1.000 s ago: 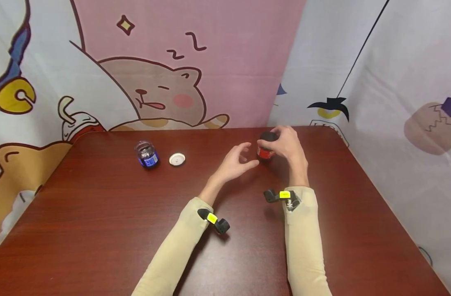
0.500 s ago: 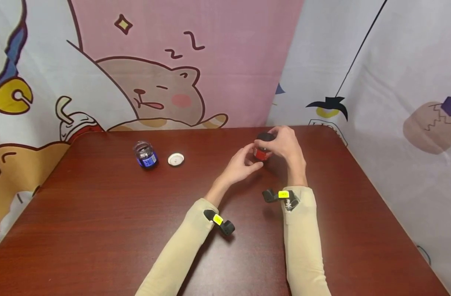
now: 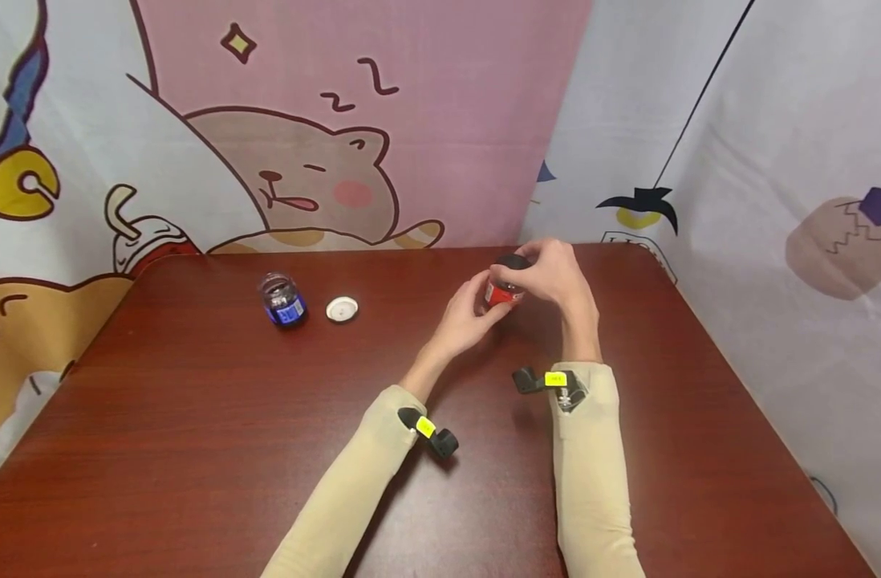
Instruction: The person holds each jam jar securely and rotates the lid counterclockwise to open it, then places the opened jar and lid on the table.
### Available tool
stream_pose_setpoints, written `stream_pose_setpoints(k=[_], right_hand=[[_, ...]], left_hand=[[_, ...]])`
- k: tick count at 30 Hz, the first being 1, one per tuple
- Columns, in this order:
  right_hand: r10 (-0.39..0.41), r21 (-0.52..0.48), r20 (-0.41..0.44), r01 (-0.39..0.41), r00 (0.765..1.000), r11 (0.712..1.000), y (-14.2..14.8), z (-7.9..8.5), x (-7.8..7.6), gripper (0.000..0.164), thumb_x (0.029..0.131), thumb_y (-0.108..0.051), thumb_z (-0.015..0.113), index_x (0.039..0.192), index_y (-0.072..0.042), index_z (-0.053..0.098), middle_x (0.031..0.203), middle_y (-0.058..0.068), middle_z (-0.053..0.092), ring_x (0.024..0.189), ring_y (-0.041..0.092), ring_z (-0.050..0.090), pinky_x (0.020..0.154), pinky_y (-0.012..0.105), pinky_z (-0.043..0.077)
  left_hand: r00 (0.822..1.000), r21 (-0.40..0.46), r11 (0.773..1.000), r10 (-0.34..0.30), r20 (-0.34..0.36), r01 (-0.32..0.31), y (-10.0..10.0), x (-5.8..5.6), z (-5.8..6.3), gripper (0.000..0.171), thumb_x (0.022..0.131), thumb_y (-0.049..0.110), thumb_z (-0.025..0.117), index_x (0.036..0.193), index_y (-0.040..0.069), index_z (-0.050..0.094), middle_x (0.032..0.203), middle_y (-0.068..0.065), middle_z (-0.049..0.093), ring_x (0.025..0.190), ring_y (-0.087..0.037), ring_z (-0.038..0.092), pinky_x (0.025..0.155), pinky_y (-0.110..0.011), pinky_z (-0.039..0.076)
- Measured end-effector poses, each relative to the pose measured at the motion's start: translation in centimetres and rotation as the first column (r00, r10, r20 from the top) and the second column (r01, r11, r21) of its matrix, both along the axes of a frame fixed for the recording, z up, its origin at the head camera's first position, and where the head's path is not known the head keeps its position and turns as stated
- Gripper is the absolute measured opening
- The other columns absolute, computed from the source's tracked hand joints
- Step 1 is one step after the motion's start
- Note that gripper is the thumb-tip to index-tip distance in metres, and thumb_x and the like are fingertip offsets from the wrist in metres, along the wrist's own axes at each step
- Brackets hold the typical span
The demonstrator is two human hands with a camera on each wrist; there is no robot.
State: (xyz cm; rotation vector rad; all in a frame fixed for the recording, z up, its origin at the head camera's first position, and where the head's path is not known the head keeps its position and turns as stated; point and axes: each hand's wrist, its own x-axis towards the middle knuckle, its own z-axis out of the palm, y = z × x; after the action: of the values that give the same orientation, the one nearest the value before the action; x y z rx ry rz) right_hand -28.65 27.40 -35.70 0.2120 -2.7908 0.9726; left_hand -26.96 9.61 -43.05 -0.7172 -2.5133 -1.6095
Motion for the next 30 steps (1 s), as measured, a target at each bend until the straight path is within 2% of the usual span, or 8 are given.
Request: stream_pose_setpoints(k=[4, 12, 19, 25, 30], right_hand=[[0.023, -0.003, -0.032, -0.023, 0.999, 1.0, -0.3, 0.6, 0.1, 0.051, 0.081, -0.054, 0.079, 0.096, -0.005, 0.075, 0.083, 0.01, 0.07, 0.078, 0.024, 0.059, 0.068, 0.037, 0.047], [0.043, -0.005, -0.082, -0.044, 0.996, 0.999, -0.8, 1.8, 0.7, 0.048, 0.081, -0.048, 0.08, 0.097, -0.003, 0.074, 0.081, 0.011, 0.069, 0.074, 0.024, 0.059, 0.065, 0.036, 0.046], [0.06, -0.019, -0.146, -0.063, 0.987, 0.998, -1.7, 2.8, 1.3, 0.046, 0.081, -0.044, 0.081, 0.099, -0.002, 0.075, 0.095, 0.012, 0.068, 0.079, 0.024, 0.056, 0.062, 0.031, 0.044], [0.085, -0.035, -0.211, -0.094, 0.974, 0.995, -2.5, 3.8, 2.1, 0.041, 0.08, -0.037, 0.083, 0.098, -0.001, 0.075, 0.095, 0.013, 0.067, 0.08, 0.025, 0.054, 0.061, 0.027, 0.041], [0.107, -0.036, -0.249, -0.119, 0.963, 0.992, -3.0, 4.4, 2.6, 0.038, 0.08, -0.034, 0.083, 0.098, -0.001, 0.076, 0.095, 0.012, 0.066, 0.079, 0.025, 0.054, 0.061, 0.027, 0.042]], left_hand=[[1.0, 0.029, 0.999, 0.017, -0.021, -0.016, -0.1, 0.1, 0.2, 0.061, 0.094, 0.03, 0.073, 0.147, 0.014, 0.046, 0.128, -0.009, 0.056, 0.109, -0.017, 0.053, 0.088, -0.023, 0.046], [0.998, 0.045, 0.998, 0.052, -0.043, -0.05, -0.1, 0.5, 1.2, 0.065, 0.092, 0.033, 0.075, 0.148, 0.016, 0.046, 0.134, -0.006, 0.056, 0.123, -0.018, 0.051, 0.103, -0.035, 0.044], [0.989, 0.023, 0.99, 0.142, -0.032, -0.141, 0.0, 1.0, 2.3, 0.068, 0.087, 0.045, 0.077, 0.144, 0.021, 0.048, 0.125, -0.003, 0.055, 0.112, -0.016, 0.053, 0.092, -0.035, 0.048], [0.979, 0.04, 0.979, 0.201, -0.034, -0.2, -0.1, 1.6, 3.2, 0.067, 0.082, 0.051, 0.081, 0.135, 0.021, 0.053, 0.118, -0.001, 0.054, 0.104, -0.015, 0.054, 0.085, -0.033, 0.05], [0.973, 0.036, 0.974, 0.225, -0.052, -0.224, -0.5, 1.9, 3.7, 0.067, 0.079, 0.055, 0.082, 0.13, 0.02, 0.056, 0.116, 0.0, 0.055, 0.101, -0.014, 0.055, 0.084, -0.033, 0.051]])
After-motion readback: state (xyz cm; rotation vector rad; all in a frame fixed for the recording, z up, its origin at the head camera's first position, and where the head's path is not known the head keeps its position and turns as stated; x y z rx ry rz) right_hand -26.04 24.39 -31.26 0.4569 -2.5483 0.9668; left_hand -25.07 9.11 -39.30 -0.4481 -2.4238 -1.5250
